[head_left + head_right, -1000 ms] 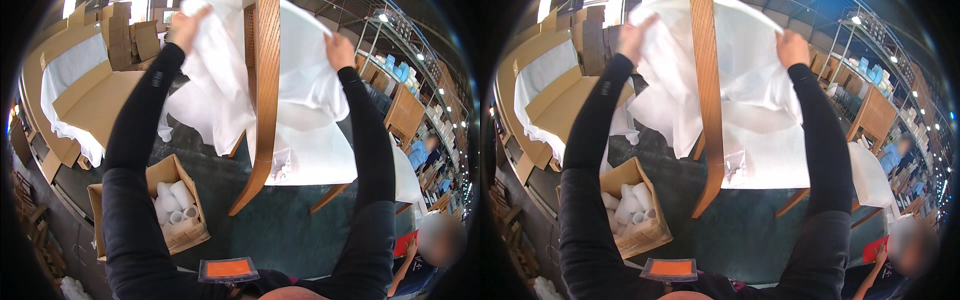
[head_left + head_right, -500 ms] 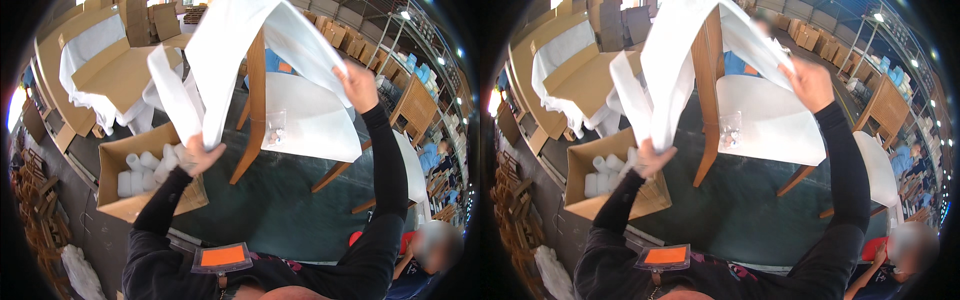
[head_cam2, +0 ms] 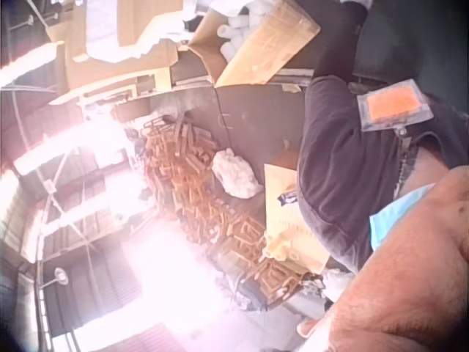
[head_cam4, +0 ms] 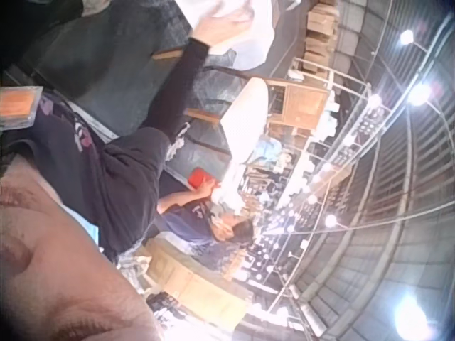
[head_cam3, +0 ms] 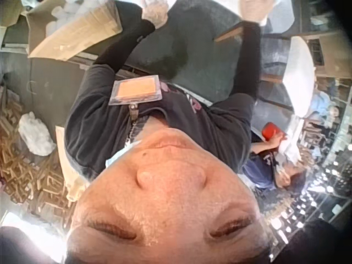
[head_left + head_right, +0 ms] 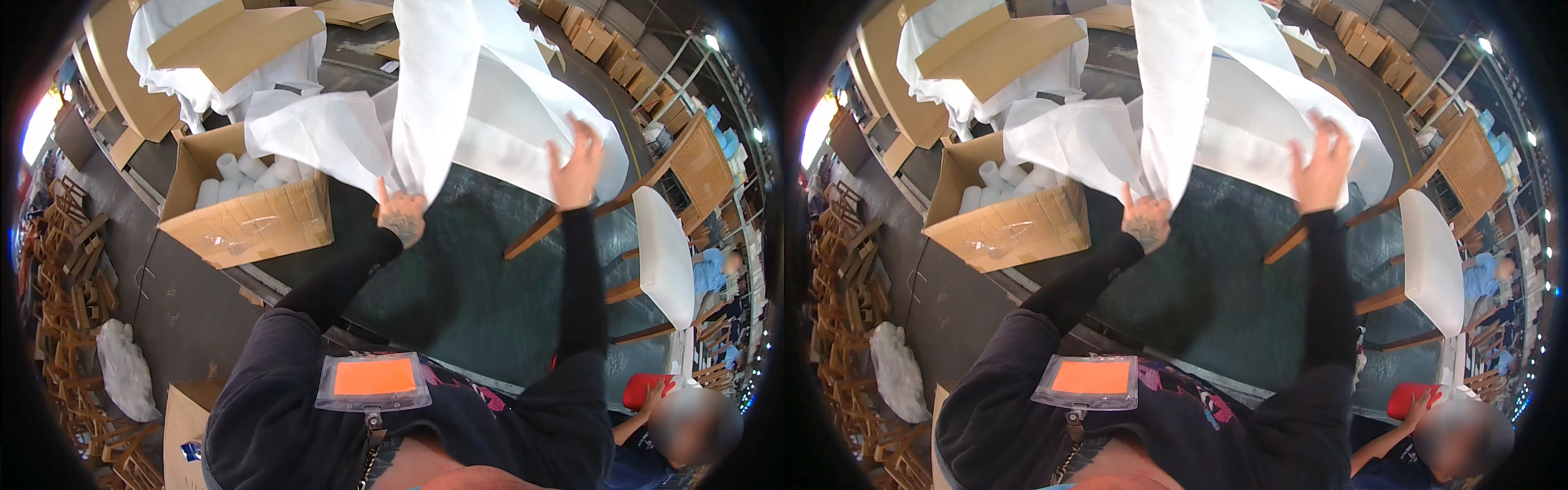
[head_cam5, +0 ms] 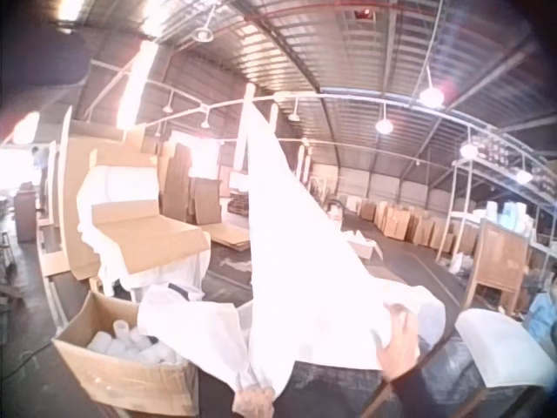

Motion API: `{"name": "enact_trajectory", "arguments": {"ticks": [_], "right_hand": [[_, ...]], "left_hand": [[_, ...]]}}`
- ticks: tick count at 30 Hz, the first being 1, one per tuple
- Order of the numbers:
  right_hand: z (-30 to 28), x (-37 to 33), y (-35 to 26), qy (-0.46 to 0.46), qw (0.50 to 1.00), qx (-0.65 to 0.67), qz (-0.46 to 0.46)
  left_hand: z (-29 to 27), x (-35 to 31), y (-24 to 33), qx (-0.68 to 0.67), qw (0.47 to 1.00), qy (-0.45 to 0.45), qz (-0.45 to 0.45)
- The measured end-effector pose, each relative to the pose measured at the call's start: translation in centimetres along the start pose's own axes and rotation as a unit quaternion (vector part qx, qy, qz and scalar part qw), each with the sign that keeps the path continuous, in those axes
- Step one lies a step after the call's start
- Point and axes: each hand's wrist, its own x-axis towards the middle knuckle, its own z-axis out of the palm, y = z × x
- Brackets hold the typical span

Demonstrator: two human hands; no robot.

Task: The person wraps wooden chairs with white protective paper and foam inserts in a warehouse. They lift and fold the paper around each chair, tuck foam padding into the seat and back, and place the wrapped chairs on a conveyor belt.

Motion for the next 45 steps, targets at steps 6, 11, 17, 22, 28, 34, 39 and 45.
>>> {"name": "enact_trajectory", "arguments": {"ticks": [6,11,17,22,28,34,39,45], "right_hand": [[6.8,-14.6,-13.0,-0.276,0.586,0.553,0.525],[10.0,-16.5,-9.6,-0.159,0.413,0.736,0.512],[11.7,-14.5,-9.9,-0.154,0.626,0.555,0.526],[10.2,-12.4,-5.1,-0.162,0.643,0.524,0.535],[6.6,-12.9,-4.9,-0.271,0.611,0.604,0.434],[3.5,-23.3,-2.4,-0.510,0.604,0.493,0.364],[-0.4,-39.1,-4.9,-0.445,0.526,0.418,0.592],[1.4,-44.5,-16.8,-0.615,0.537,0.430,0.386]], "left_hand": [[0.1,1.5,2.0,-0.413,0.908,0.002,-0.069],[-3.3,1.1,5.1,-0.851,0.499,-0.132,-0.098],[-5.7,1.3,-2.5,-0.187,0.956,0.202,-0.096],[-2.4,3.1,-11.0,0.078,0.969,0.174,-0.157],[15.2,-6.7,-1.4,-0.233,0.753,-0.615,-0.017],[13.4,-8.3,3.1,-0.374,0.762,-0.527,0.042],[-2.1,-0.6,-8.7,-0.362,0.928,0.088,-0.022],[-14.3,1.7,-34.8,-0.018,0.972,0.068,-0.226]]}}
